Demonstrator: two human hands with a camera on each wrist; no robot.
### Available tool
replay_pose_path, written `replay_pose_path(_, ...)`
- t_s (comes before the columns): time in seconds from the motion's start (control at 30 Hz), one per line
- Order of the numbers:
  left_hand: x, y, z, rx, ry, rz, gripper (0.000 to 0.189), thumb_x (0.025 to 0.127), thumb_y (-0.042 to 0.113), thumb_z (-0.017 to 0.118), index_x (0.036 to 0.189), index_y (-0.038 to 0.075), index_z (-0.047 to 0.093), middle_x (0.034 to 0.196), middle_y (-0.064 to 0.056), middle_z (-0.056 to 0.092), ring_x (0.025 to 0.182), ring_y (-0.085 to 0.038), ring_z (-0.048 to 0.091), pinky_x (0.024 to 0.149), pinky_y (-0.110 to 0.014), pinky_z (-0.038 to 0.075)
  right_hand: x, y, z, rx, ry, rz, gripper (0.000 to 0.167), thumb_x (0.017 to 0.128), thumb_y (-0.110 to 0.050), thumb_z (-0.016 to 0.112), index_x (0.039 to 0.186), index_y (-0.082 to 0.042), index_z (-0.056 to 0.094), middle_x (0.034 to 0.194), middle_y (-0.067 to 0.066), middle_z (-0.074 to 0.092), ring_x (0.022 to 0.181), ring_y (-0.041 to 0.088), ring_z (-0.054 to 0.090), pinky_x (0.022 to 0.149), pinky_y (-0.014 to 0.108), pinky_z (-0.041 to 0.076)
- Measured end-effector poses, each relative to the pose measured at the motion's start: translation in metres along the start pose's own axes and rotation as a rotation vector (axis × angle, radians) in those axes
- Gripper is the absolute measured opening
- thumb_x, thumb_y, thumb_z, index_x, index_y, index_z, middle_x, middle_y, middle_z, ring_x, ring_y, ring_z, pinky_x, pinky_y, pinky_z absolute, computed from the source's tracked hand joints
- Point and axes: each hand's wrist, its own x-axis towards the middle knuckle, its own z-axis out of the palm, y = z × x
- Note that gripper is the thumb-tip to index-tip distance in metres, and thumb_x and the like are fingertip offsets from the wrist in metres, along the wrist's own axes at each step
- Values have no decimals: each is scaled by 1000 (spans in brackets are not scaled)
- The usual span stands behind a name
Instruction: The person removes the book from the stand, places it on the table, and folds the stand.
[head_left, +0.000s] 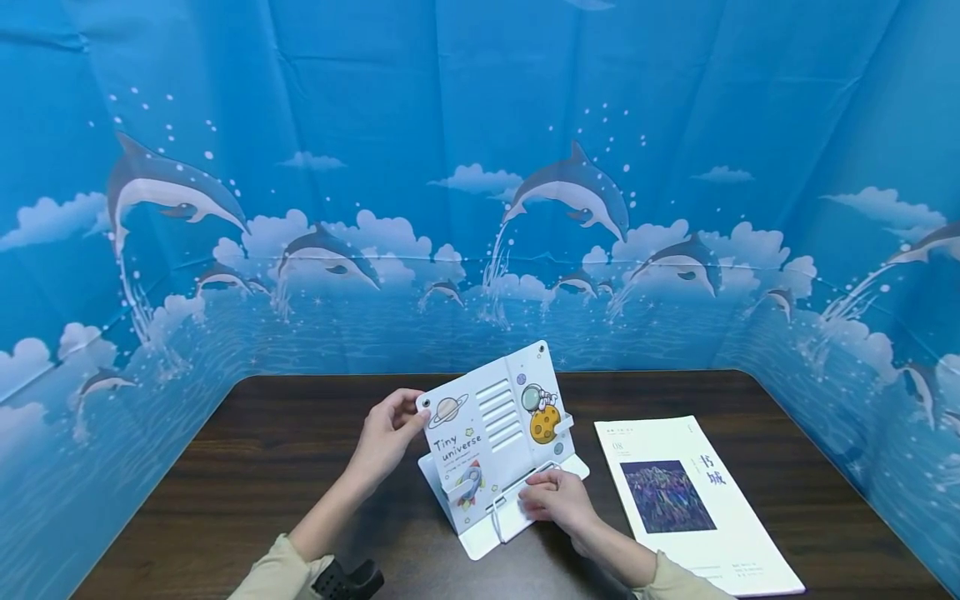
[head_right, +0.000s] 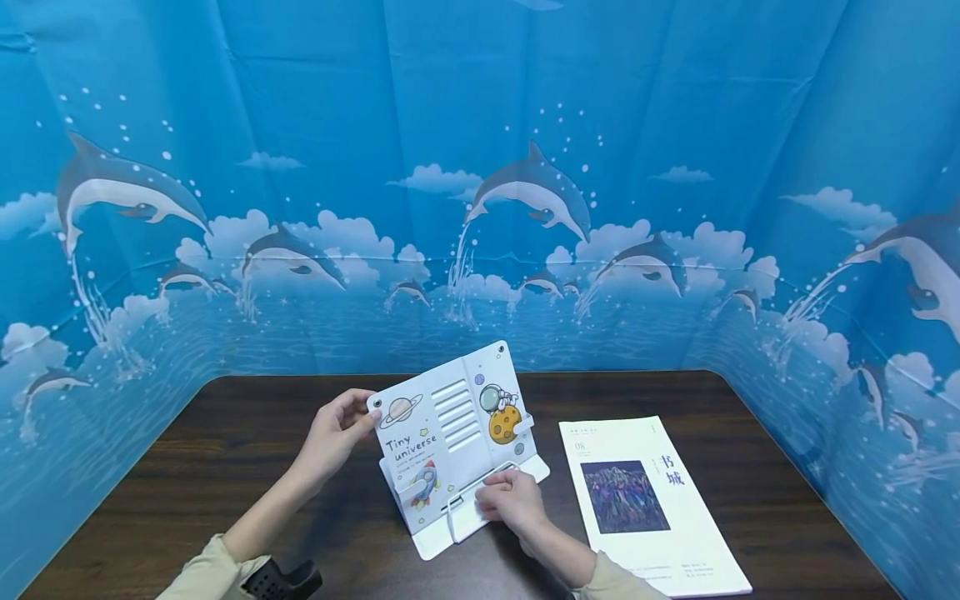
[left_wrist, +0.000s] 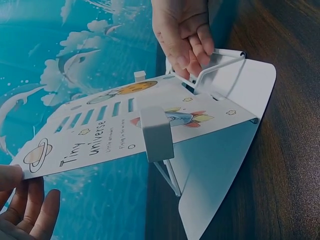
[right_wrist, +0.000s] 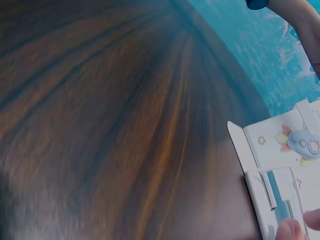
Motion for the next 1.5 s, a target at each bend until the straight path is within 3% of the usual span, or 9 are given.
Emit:
replay_pose_path(0.6, -1, 1, 1, -23, -1, -4, 19, 86, 0, 56, 105, -2, 58, 88, -14, 59, 71, -15, 58, 62, -22, 51, -2, 1, 21, 189, 126, 56, 23, 77, 3, 62, 93, 11, 46, 66, 3, 63, 59, 8, 60, 56, 20, 52)
replay_pose_path(1.07, -6, 4, -2, -20, 7, -27, 19, 85, 0, 58, 105, -2, 58, 88, -13, 59, 71, -17, 58, 66, -26, 53, 0, 2, 25, 294, 122, 45, 19, 78, 6, 58, 91, 10, 45, 67, 3, 65, 59, 7, 61, 57, 18, 51)
replay_pose_path(1.5, -20, 9, -4, -94, -26, -86, 23, 83, 0, 60, 106, -3, 57, 88, -12, 59, 73, -16, 61, 70, -33, 54, 7, -2, 18, 254, 89, 68, 24, 76, 7, 56, 96, 11, 43, 65, 2, 60, 59, 7, 60, 57, 18, 51)
